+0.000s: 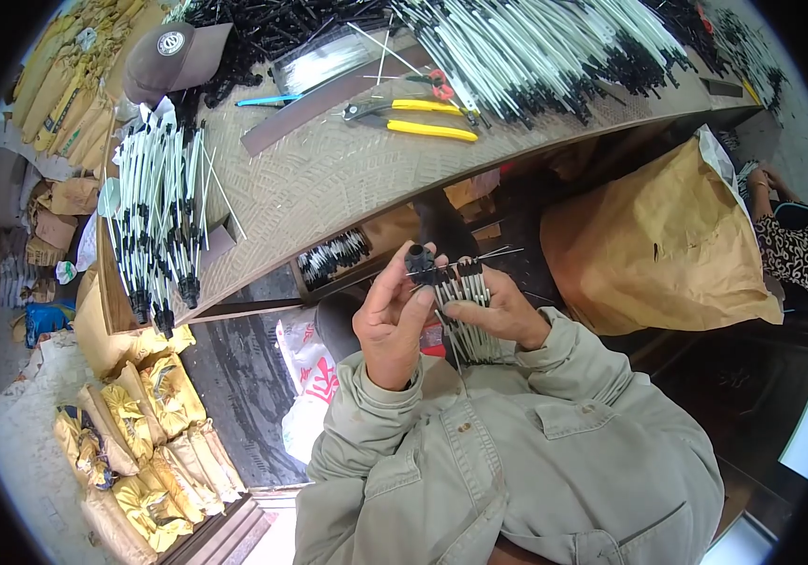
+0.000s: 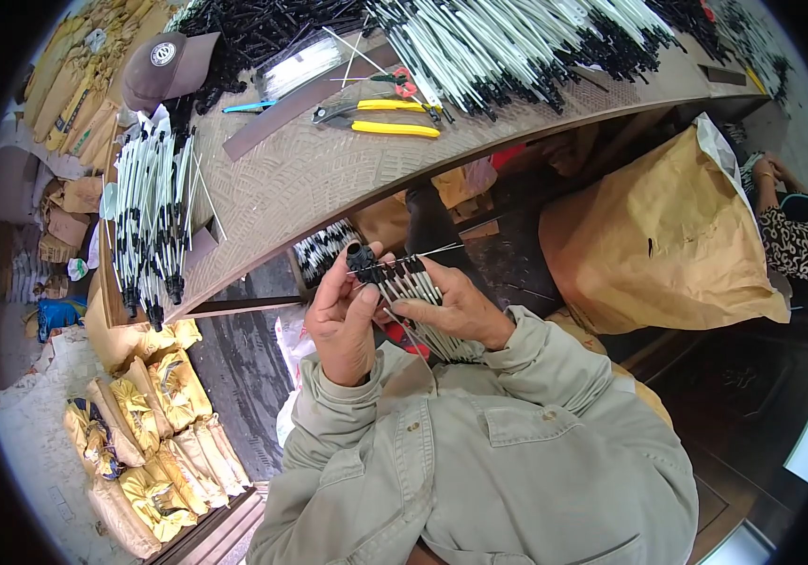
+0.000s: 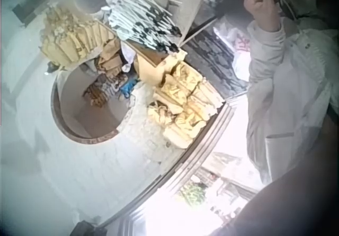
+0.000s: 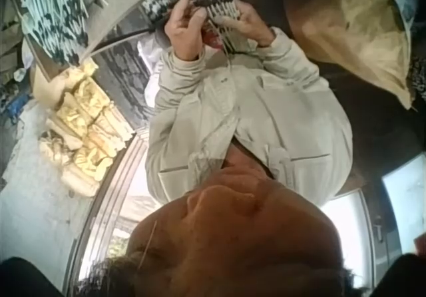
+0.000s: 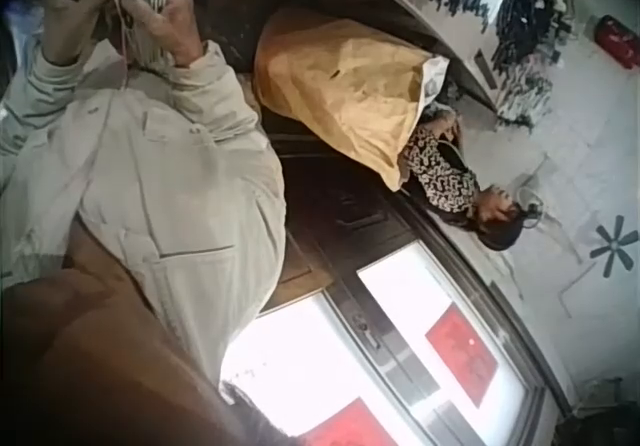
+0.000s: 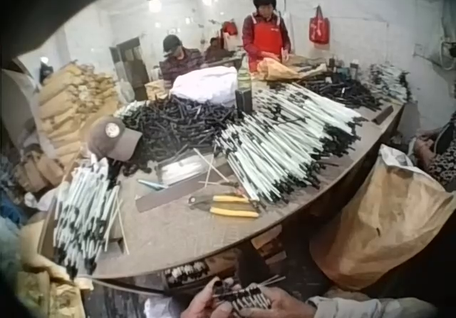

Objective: The recorder is assembling bundles of wires and crimping components onto them at a manufacturing workstation.

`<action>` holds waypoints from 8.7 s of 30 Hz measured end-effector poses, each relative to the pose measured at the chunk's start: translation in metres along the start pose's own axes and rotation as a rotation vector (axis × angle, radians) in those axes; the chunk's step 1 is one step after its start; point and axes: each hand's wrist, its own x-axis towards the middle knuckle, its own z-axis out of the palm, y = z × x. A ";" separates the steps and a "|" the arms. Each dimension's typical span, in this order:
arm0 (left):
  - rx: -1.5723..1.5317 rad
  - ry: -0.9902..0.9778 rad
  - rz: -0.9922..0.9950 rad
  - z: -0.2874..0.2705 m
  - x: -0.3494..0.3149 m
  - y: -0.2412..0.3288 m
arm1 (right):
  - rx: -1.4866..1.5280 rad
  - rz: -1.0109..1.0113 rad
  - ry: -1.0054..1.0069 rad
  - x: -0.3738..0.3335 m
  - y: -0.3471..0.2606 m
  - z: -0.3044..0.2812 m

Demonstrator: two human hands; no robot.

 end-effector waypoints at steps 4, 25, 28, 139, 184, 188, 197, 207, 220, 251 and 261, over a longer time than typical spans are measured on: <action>-0.030 -0.001 -0.023 0.003 -0.003 0.005 | 0.080 0.035 0.033 0.001 -0.006 0.004; 0.011 0.126 0.065 0.005 -0.007 -0.003 | -0.016 0.021 -0.032 0.001 -0.006 0.006; 0.045 0.166 0.058 0.002 -0.007 -0.007 | 0.026 0.044 -0.029 0.001 -0.005 0.007; 0.065 -0.365 -0.030 -0.037 0.006 0.010 | 0.266 0.012 -0.322 0.008 0.010 -0.003; 0.384 0.131 0.286 -0.007 -0.002 -0.002 | -0.502 -0.641 0.278 0.013 0.006 0.011; 0.345 0.160 0.258 -0.002 -0.007 0.001 | -0.556 -0.651 0.214 0.011 0.002 0.009; 0.358 0.095 0.248 -0.006 -0.001 0.005 | -0.355 -0.405 -0.080 0.026 -0.003 -0.012; 0.503 0.006 0.243 -0.002 -0.003 0.012 | 0.364 -0.243 -0.165 0.022 -0.007 -0.009; 0.668 0.100 0.187 0.009 -0.014 0.012 | 0.288 -0.341 -0.318 0.021 -0.007 -0.015; 0.431 0.235 0.253 0.012 -0.015 -0.002 | -0.339 -0.689 0.289 0.009 0.015 0.005; 0.384 0.236 0.294 -0.004 -0.014 -0.014 | -0.360 -0.556 0.150 0.018 0.006 0.002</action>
